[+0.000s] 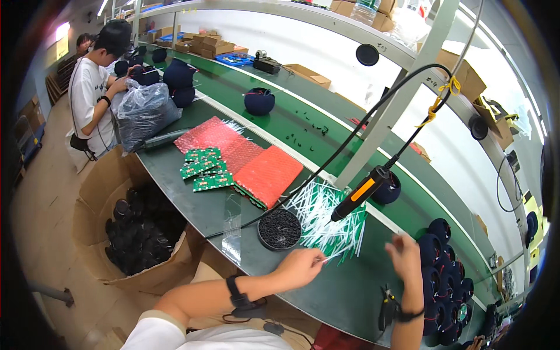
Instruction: Assembling small electronic components and wiring them into blue circular housings at a workstation.
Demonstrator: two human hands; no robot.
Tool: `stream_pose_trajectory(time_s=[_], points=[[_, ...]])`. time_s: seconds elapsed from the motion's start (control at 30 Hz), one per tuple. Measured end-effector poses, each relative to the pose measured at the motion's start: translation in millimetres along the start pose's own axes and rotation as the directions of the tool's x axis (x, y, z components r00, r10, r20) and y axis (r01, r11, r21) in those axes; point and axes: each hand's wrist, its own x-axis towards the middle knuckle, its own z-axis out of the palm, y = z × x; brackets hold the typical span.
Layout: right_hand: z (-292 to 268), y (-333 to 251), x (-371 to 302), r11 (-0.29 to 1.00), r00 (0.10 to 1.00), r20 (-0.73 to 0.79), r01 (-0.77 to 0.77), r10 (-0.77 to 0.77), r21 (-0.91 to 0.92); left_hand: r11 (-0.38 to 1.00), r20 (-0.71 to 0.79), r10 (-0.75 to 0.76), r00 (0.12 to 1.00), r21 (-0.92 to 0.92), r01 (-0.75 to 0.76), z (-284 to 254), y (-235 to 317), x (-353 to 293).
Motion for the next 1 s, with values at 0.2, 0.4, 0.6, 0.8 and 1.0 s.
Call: stream_pose_trajectory(time_s=[0.2,0.4,0.6,0.8,1.0], points=[[-11.4,9.9,-168.9,0.939,0.948,0.059,-0.3,0.313,-0.167,0.919,0.2,-0.205,0.958,-0.298,0.259,12.7,13.2,30.7],[10.9,0.6,-200.0,0.942,0.988,-0.098,-0.147,0.123,-0.302,0.982,0.121,0.156,0.98,-0.123,-0.141,-72.5,53.4,-15.4],[34.6,-34.0,-203.4,0.958,0.976,-0.201,-0.135,0.084,-0.254,0.953,-0.546,0.284,0.788,0.247,-0.173,-229.7,39.6,103.5],[38.7,-45.9,-197.6,0.945,0.922,-0.347,-0.255,0.174,-0.203,0.732,-0.481,0.117,0.869,0.633,0.252,-290.7,-54.7,280.6],[41.6,-45.9,-192.2,0.935,0.905,-0.341,-0.319,0.253,-0.152,0.348,-0.456,0.361,0.814,0.875,0.336,-292.7,-148.5,374.1]])
